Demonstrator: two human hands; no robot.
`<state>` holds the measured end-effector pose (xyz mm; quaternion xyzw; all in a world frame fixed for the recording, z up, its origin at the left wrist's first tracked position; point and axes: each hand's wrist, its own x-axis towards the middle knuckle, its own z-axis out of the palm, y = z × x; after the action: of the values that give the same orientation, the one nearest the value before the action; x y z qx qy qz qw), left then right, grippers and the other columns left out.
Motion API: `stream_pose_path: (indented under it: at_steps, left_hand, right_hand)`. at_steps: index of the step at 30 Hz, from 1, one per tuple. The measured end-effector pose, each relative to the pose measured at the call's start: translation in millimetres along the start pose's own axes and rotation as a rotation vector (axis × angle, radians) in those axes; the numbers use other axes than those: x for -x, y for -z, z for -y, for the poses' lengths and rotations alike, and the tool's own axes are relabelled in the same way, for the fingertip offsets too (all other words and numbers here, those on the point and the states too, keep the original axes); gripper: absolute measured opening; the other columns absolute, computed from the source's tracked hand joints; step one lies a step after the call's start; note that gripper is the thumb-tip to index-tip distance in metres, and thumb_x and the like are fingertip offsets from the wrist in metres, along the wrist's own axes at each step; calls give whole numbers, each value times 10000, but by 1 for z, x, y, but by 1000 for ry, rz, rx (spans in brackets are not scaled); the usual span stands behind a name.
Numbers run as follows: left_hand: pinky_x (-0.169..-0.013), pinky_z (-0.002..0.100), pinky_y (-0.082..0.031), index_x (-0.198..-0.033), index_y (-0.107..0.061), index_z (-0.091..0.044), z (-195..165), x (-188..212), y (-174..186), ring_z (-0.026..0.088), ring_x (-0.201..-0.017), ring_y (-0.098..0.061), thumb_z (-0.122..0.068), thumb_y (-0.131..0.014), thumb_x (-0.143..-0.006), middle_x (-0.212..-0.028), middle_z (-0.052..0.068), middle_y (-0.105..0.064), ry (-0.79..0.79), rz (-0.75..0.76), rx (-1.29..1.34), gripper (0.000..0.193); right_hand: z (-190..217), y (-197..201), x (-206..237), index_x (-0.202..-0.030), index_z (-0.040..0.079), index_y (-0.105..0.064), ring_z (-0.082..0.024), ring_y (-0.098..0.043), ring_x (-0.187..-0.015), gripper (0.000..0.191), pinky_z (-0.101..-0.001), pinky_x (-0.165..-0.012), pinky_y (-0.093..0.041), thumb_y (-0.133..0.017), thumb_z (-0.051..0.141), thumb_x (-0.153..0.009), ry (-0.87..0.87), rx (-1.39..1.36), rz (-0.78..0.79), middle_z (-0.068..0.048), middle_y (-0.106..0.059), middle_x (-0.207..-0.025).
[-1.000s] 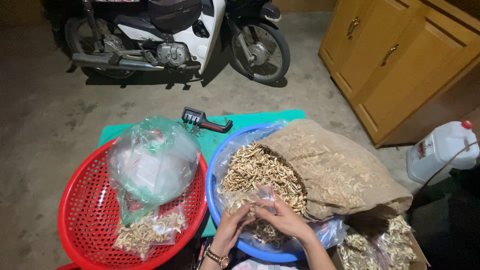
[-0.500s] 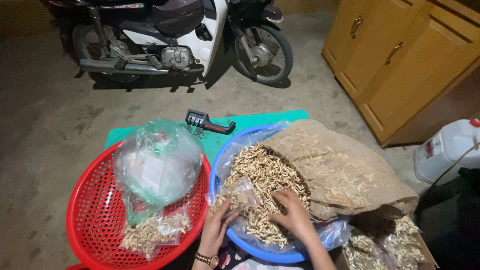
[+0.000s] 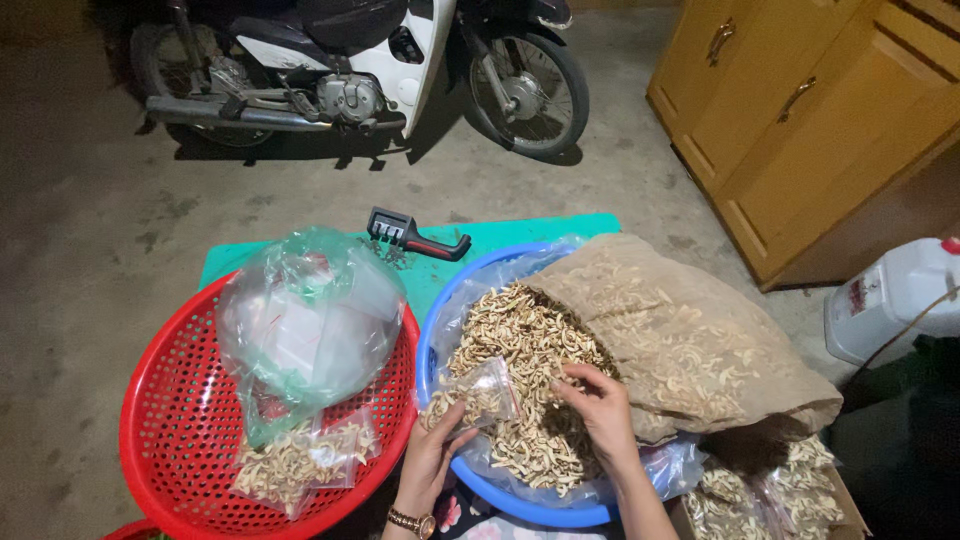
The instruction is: The person scoops dried mushrooms from a blue basin into small clear plastic bags and places the filled bags into a red basket. The process is repeated multiple times throughout the clip.
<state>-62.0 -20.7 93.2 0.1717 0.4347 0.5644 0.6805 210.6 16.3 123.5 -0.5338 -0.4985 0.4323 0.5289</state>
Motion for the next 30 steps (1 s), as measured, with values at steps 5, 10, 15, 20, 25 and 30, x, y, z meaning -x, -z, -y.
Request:
stream_pose_path:
  at_steps: [5,10,15,20,25,30]
  left_hand:
    - [-776,360,-644,-1323,-591,-14,11,-1,-6,201,-988,-729,-123,-683,-930,-1154,96,-717,66,65,85,418]
    - [-772,358,-642,-1316,-590,-56,12,-3,-6,181,-989,-733,-101,-659,-909,-1153,65,-730,67,50,127,416]
    - [-785,374,-645,-1318,-592,-33,12,-2,-9,188,-983,-731,-94,-650,-929,-1150,84,-726,86,57,102,399]
    - [-765,366,-638,-1296,-615,-15,16,-5,-7,196,-937,-744,-108,-647,-943,-1124,98,-742,120,82,140,366]
    - [-761,361,-649,-1284,-616,-5,21,-9,-4,207,-932,-752,-113,-643,-945,-1112,109,-746,144,94,226,356]
    - [-753,363,-644,-1304,-601,-15,23,-7,-10,219,-934,-753,-93,-650,-928,-1122,113,-746,101,92,189,387]
  right_hand:
    - [33,-28,1,-1122,-19,-749,-146,-678,-1009,275,-249,-853,-542,-767,71,-863,24,-48,27,-86,-730,-1123]
    - [64,-27,12,-1231,38,-696,-148,-622,-1198,374,-293,-992,-539,-690,33,-857,-90,-193,266,-54,-640,-1295]
    - [72,-17,19,-1184,3,-767,-224,-665,-1172,341,-337,-999,-490,-712,22,-848,188,228,241,-139,-747,-1202]
    - [62,-14,18,-1061,-4,-801,-199,-737,-984,251,-311,-894,-554,-725,37,-825,166,201,213,-104,-796,-1038]
    - [39,-14,14,-1010,-45,-799,-196,-693,-943,216,-305,-846,-530,-778,36,-811,112,77,216,-107,-751,-980]
    - [21,-14,12,-1039,-63,-771,-185,-668,-994,208,-301,-849,-543,-749,32,-856,-43,-138,259,-114,-699,-1100]
